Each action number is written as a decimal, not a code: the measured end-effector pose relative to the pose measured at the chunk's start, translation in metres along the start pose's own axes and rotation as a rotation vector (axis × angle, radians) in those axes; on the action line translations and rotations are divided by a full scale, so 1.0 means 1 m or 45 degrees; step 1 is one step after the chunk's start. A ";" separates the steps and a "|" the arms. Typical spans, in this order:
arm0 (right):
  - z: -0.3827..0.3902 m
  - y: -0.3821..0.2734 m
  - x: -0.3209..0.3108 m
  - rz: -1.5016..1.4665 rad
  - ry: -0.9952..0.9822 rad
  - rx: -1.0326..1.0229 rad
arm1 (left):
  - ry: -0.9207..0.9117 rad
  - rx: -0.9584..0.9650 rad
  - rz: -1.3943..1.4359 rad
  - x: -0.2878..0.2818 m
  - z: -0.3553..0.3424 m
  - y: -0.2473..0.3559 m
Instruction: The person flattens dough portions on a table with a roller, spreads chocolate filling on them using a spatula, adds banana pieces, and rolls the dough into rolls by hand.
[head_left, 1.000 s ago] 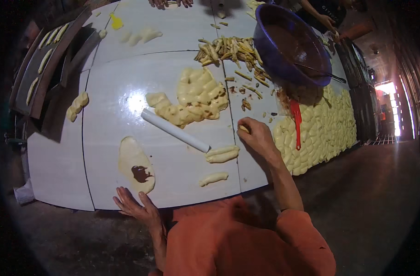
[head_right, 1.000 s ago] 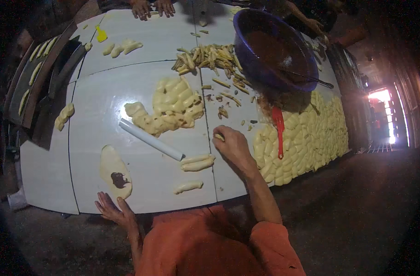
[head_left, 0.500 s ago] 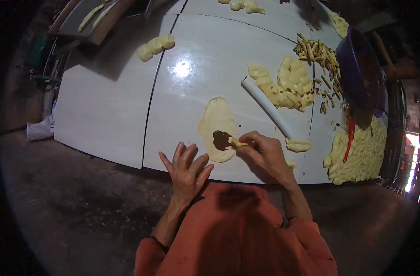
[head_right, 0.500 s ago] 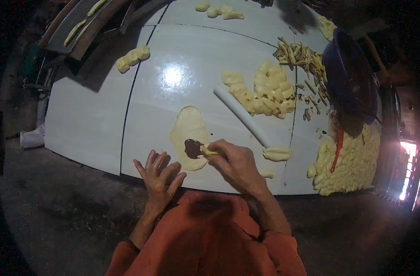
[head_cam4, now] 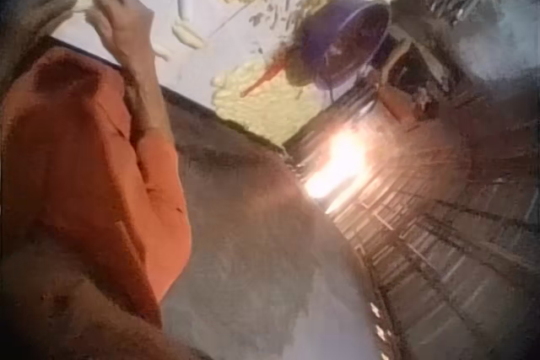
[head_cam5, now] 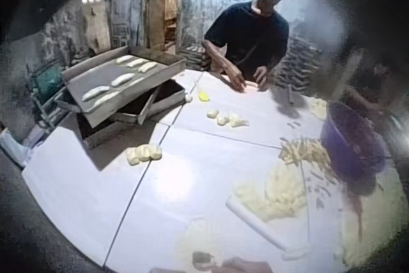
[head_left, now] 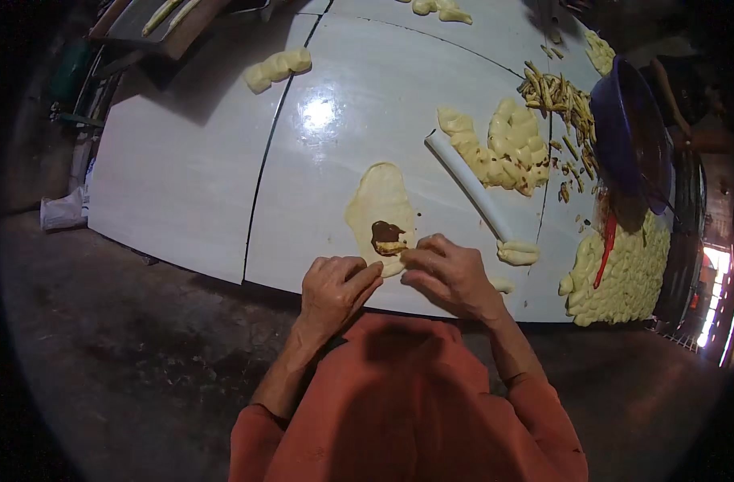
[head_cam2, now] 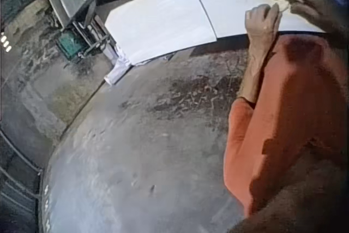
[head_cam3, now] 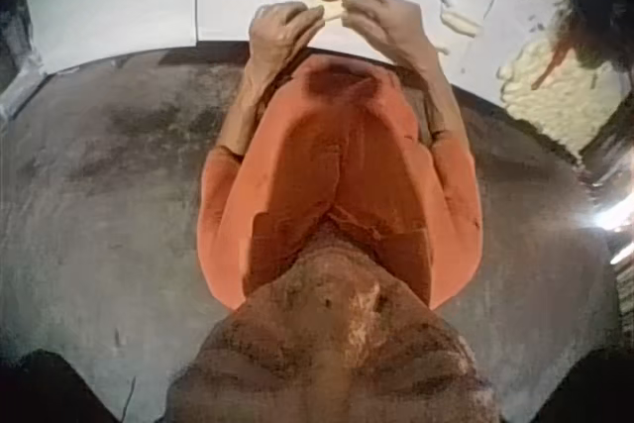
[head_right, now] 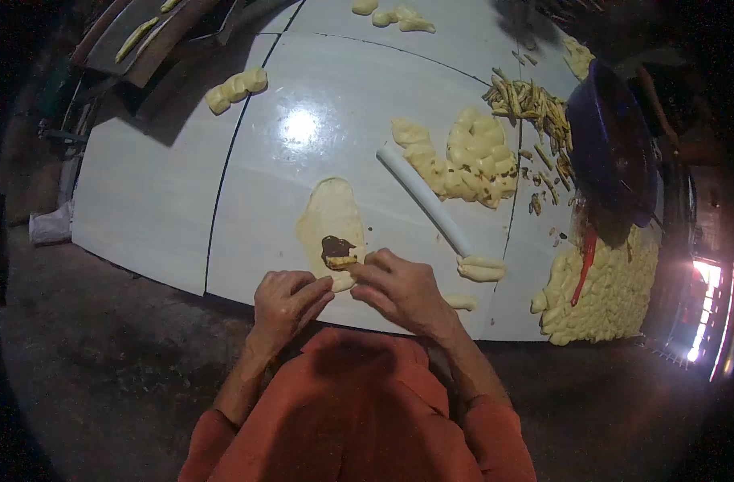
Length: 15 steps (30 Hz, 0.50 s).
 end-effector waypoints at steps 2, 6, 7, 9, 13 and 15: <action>0.007 0.000 0.010 0.295 -0.096 -0.176 | -0.122 0.008 0.001 0.005 -0.002 -0.001; 0.001 0.005 0.016 0.221 -0.003 -0.307 | -0.086 0.069 0.027 0.010 -0.006 -0.001; 0.002 0.007 0.015 0.131 -0.026 -0.239 | -0.113 0.019 0.083 0.009 -0.009 -0.001; 0.003 0.012 0.012 -0.040 0.006 -0.047 | -0.093 -0.131 0.192 0.005 -0.015 -0.003; -0.014 0.018 0.006 -0.147 0.163 0.098 | -0.081 -0.532 0.267 0.000 -0.027 -0.005; -0.021 0.016 0.008 0.129 0.110 0.052 | -0.078 -0.621 0.178 0.002 -0.029 -0.012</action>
Point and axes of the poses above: each hand's wrist, its own z-axis away from the middle knuckle, its own x-axis out of the palm, y = z × x, the point moved 4 cm from there along -z, towards the middle knuckle, and after that the axes turned 1 degree about x, right-handed, at the moved point
